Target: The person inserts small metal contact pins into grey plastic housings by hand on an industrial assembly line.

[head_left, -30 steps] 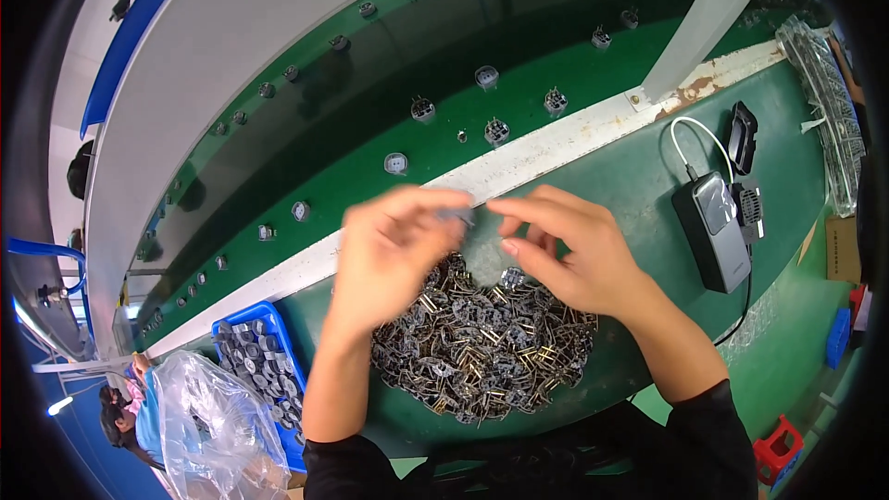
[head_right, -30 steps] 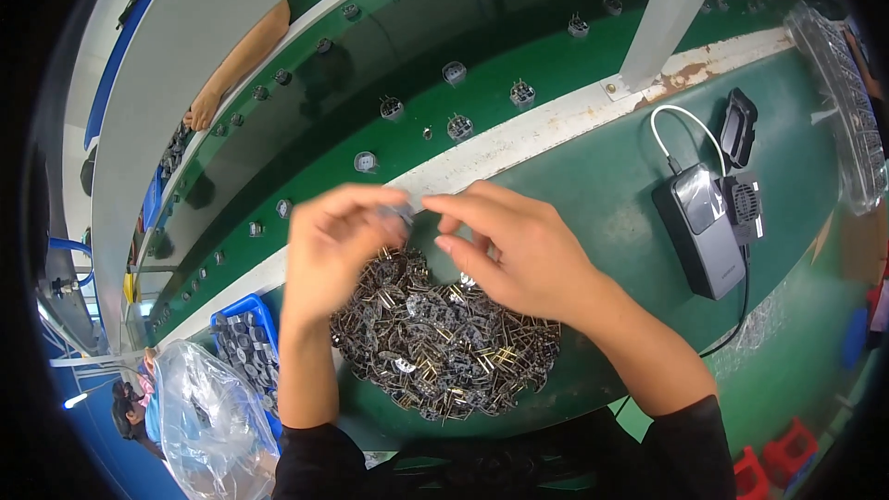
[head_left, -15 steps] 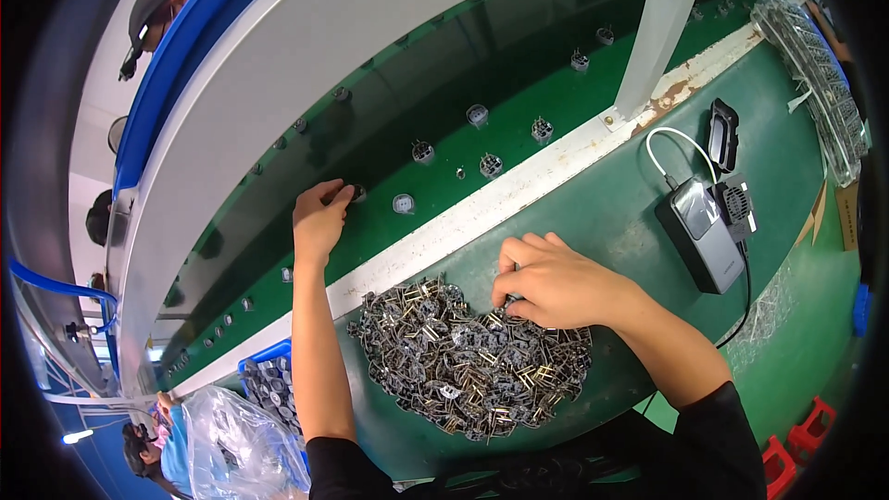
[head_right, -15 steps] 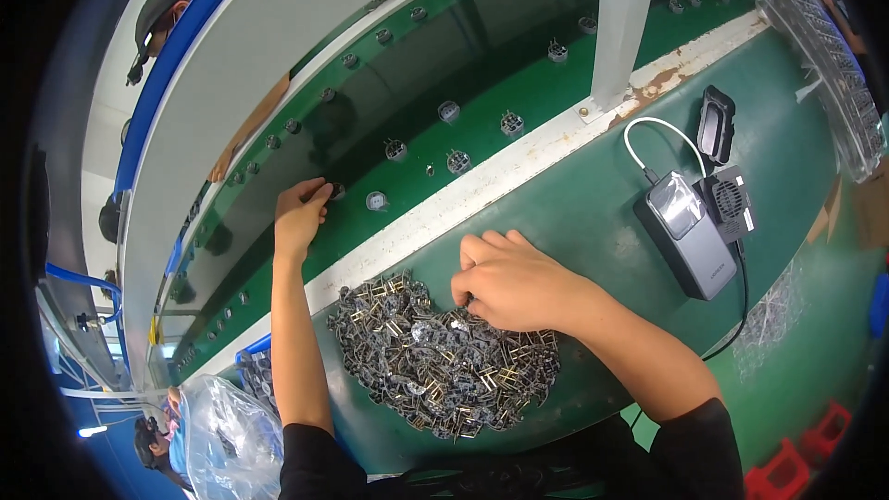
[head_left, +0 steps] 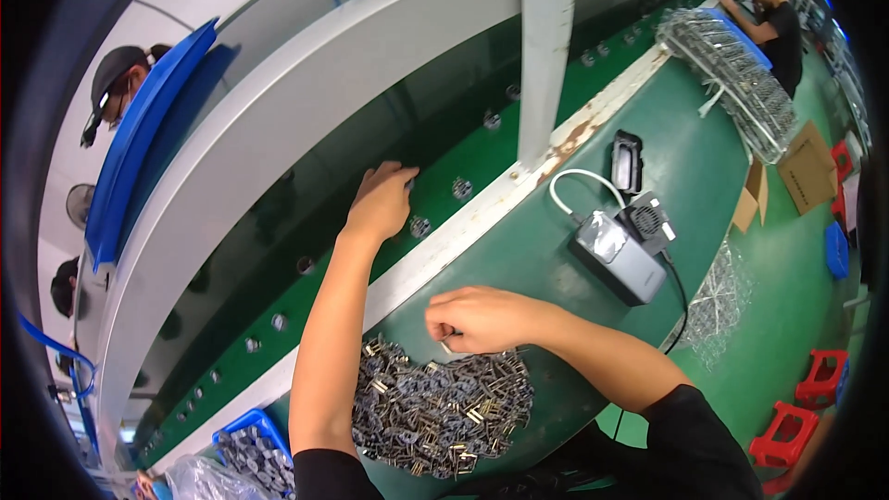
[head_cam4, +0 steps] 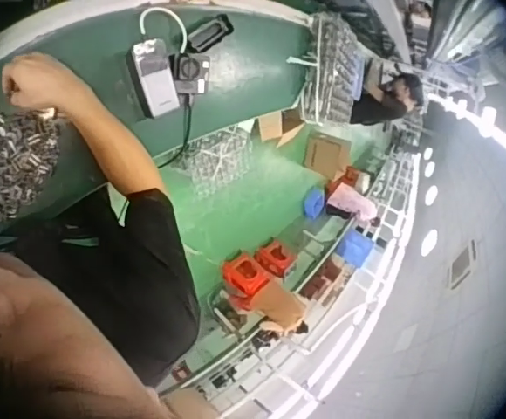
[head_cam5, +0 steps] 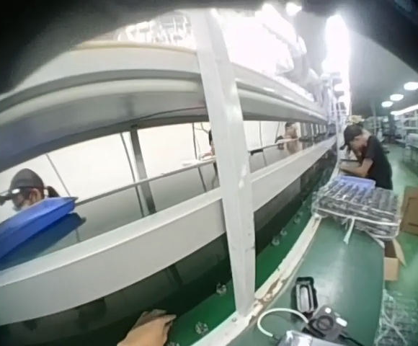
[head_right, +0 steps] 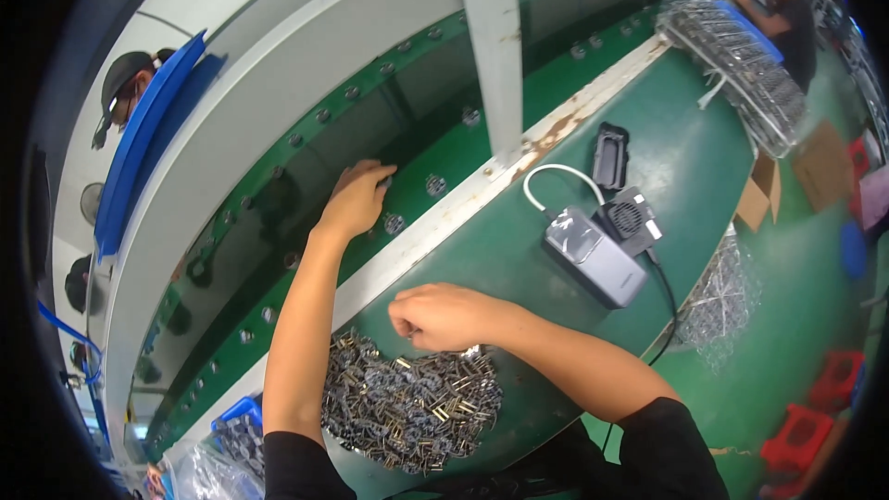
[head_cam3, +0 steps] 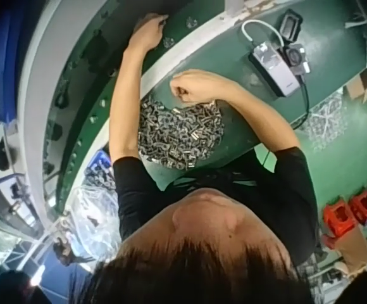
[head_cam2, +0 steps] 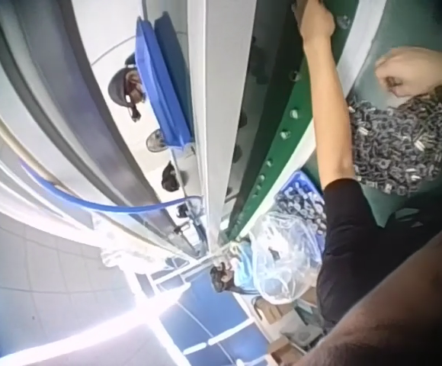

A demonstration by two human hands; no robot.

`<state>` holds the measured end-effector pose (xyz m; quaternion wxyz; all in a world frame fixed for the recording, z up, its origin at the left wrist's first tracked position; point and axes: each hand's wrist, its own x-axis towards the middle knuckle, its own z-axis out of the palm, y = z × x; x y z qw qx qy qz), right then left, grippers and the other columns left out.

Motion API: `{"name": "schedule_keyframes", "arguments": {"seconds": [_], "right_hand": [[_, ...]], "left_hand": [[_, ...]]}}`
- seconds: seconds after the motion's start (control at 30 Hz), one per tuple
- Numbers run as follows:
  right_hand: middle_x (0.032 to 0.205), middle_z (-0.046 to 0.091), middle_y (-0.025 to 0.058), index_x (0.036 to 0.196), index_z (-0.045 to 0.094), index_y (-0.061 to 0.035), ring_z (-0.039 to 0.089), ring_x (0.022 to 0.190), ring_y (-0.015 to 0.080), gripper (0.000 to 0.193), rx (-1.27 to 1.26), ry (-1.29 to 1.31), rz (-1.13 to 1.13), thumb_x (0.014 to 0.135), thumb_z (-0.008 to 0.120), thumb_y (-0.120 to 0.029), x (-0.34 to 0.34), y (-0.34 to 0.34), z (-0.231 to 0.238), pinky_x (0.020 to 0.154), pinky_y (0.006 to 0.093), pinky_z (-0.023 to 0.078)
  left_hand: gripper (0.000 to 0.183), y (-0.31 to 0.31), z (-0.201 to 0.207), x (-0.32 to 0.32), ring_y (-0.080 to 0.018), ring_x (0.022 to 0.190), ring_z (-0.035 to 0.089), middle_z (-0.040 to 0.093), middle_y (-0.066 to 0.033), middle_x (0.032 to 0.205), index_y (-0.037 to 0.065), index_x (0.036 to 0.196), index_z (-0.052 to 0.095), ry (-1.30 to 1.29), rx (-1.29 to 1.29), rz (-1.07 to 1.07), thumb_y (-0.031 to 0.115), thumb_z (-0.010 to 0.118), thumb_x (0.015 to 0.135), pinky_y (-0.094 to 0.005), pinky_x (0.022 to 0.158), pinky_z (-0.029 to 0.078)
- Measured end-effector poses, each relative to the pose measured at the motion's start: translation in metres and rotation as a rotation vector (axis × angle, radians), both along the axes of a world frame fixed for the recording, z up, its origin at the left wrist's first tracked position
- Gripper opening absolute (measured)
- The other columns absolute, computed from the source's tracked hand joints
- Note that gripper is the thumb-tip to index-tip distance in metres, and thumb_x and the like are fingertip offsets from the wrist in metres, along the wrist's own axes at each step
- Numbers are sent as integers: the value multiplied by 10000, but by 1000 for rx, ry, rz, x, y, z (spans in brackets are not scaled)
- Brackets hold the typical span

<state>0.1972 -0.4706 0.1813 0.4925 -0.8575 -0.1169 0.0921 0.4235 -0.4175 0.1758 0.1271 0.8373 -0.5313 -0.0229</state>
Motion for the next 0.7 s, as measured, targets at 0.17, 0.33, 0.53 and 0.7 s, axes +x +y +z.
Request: {"name": "schedule_keyframes", "arguments": {"seconds": [0.17,0.33,0.53,0.7], "right_hand": [[903,605,126,938,653,-33,626,871,330,169,91,-251,-155,776,606,-20,-5,-5,-3,760,420,495],[860,630,77,941,705,-38,610,739,175,121,421,-70,-330,839,710,-102,-5,-9,16,658,312,485],[930,675,49,951,727,-2,614,767,93,173,517,-272,-539,788,777,25,-10,0,24,655,243,485],[937,673,77,938,739,-9,646,803,134,189,457,-408,-580,761,777,44,-11,11,25,629,264,516]], "left_hand": [[317,-3,23,-14,-272,936,651,628,-163,1190,29,1143,688,210,-59,108,66,685,828,-365,870,521],[385,64,62,-53,-73,742,586,665,-56,944,-26,1134,666,787,-403,222,-46,730,754,-234,694,510],[420,127,64,-104,-41,672,582,649,-25,833,11,977,593,891,-614,319,-4,889,680,-189,612,499],[475,135,51,-126,-41,619,578,636,-27,741,29,876,526,753,-585,258,140,935,662,-211,546,497]]}}
